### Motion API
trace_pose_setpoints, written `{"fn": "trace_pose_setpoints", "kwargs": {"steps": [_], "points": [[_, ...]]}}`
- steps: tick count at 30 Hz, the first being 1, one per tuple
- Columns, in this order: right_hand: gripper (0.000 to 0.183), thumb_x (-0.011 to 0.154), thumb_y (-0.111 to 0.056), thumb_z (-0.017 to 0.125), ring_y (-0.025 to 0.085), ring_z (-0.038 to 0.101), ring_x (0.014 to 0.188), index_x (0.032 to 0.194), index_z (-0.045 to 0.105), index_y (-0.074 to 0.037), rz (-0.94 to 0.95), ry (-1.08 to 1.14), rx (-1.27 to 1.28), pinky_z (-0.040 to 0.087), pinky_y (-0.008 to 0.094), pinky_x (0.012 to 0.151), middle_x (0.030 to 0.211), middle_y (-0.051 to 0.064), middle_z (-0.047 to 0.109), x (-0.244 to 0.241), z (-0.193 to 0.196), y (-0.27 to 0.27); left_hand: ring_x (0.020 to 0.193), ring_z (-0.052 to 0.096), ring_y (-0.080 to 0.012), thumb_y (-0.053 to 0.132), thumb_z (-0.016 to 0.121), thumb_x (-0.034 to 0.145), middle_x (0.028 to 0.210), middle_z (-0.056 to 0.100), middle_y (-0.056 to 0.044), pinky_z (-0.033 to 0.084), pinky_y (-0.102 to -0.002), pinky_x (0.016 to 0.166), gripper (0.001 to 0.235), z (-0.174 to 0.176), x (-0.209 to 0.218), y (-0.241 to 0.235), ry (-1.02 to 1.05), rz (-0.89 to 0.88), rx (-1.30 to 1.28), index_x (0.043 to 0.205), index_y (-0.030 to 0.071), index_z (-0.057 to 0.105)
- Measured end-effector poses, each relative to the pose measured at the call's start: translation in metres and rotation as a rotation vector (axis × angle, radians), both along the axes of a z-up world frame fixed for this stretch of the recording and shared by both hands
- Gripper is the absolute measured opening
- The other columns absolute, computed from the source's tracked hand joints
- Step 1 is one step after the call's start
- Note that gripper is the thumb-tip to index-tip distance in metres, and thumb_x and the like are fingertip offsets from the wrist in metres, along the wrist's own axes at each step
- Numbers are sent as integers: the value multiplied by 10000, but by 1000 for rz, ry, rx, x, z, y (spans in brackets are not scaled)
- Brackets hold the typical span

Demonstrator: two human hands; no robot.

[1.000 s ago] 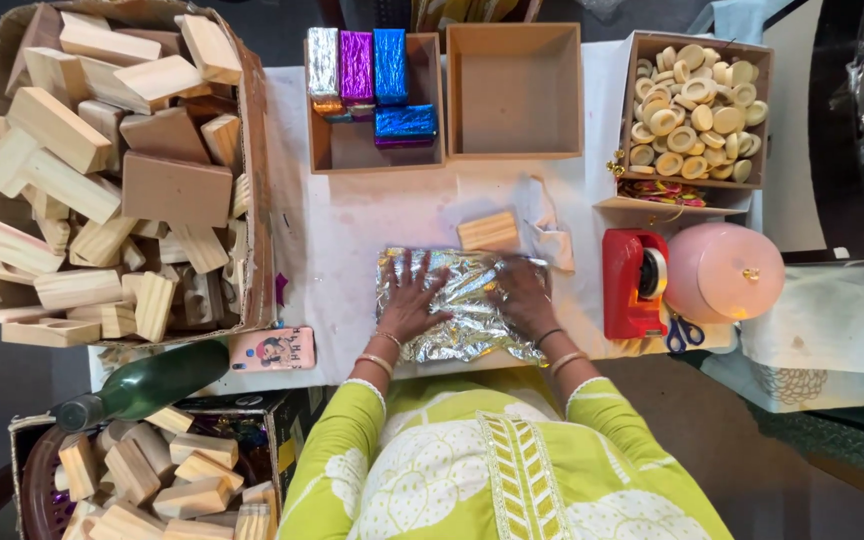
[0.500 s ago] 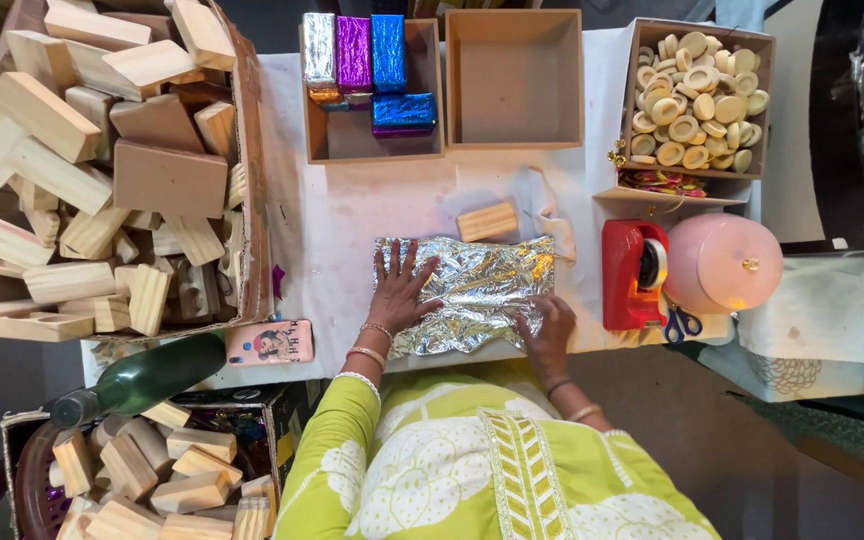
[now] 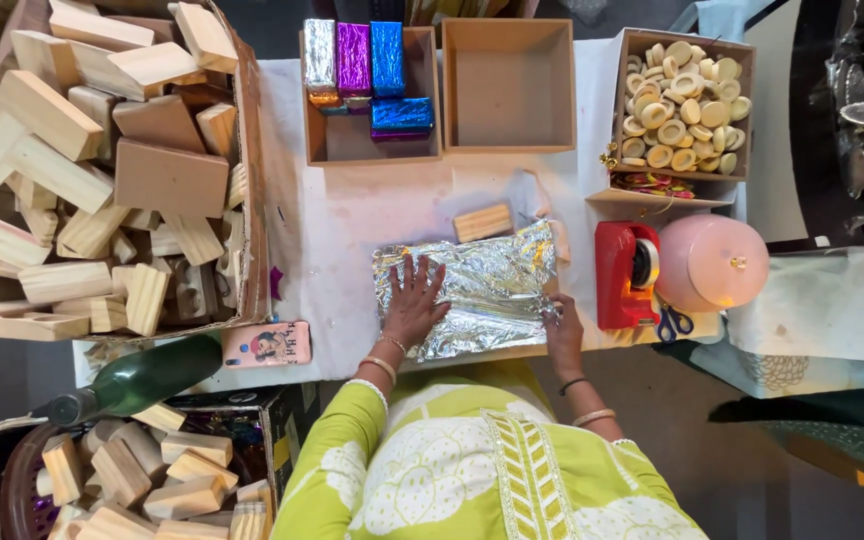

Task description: The person sits at a table and wraps rectangular wooden blocks in colored foil, folding the foil over each block and pressing the edges down. They place each finished foil-wrapped block into a cardboard box with other wrapped blocks and pick new unwrapped blocks from a basket to continue.

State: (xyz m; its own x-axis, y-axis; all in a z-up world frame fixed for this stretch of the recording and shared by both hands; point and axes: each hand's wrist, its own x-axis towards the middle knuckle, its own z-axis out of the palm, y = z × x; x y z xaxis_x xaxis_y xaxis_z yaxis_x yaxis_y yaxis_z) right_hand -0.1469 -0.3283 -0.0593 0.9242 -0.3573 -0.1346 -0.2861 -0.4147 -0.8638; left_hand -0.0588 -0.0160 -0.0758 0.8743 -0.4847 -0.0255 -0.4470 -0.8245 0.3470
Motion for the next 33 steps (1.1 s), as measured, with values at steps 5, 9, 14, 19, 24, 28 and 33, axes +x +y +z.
{"fn": "trace_pose_setpoints", "kwargs": {"steps": [5, 9, 14, 19, 24, 28, 33], "points": [[307, 928, 2, 667, 152, 638, 763, 1210, 579, -81, 86, -23, -191, 528, 330, 685, 990, 86, 667, -8, -6, -3, 1538, 18, -471, 627, 474, 957, 1679, 117, -195, -26, -700, 1196, 788, 13, 4, 6, -26, -9, 25, 1599, 219, 268], [323, 957, -16, 675, 130, 618, 780, 1248, 555, -88, -30, 46, -82, 527, 305, 653, 935, 59, 653, -3, -23, -11, 1516, 70, -493, 570, 472, 971, 1657, 165, -240, 12, -675, 1191, 768, 5, -2, 3, -66, 18, -69, 1593, 159, 287], [421, 972, -26, 670, 70, 545, 788, 1334, 472, -110, 8, 28, 394, 436, 226, 611, 922, -6, 563, 15, 26, -2, 1549, 209, -412, 351, 513, 1046, 1624, 326, -182, 91, -614, 1310, 630, -10, -31, -3, -98, -49, 3, 1609, 124, 345], [458, 929, 11, 673, 76, 563, 854, 1320, 468, -112, 324, -47, 520, 442, 218, 653, 946, 0, 588, 36, 83, 50, 1442, 279, -405, 97, 563, 934, 1544, 399, -198, 118, -628, 1247, 677, -28, -46, -7, -148, -129, 92, 1599, 111, 436], [278, 1075, -132, 510, 175, 641, 1087, 1349, 504, -78, 490, -28, 705, 525, 338, 1008, 1136, 79, 645, 65, 85, 102, 1491, 373, -391, -11, 530, 802, 1533, 513, -184, 196, -561, 1258, 617, -51, -57, -6, 96, 8, -594, 1399, 114, 626], [435, 1021, -171, 545, 207, 554, 1228, 1423, 441, -39, 709, -86, 287, 459, 373, 1061, 1352, 112, 543, 91, 23, 81, 1360, 510, -363, -21, 551, 859, 1489, 562, -167, 347, -476, 1203, 618, 27, -65, 0, 204, 4, -591, 1449, 156, 594], [554, 1097, -368, 437, 223, 588, 1310, 1530, 429, -23, 503, 537, 837, 434, 391, 1115, 1421, 135, 606, 94, 22, 84, 1220, 568, -211, 65, 640, 992, 1401, 646, -148, 452, -389, 1115, 379, -33, -86, -29, 795, -142, -1282, 1363, -7, 604]]}}
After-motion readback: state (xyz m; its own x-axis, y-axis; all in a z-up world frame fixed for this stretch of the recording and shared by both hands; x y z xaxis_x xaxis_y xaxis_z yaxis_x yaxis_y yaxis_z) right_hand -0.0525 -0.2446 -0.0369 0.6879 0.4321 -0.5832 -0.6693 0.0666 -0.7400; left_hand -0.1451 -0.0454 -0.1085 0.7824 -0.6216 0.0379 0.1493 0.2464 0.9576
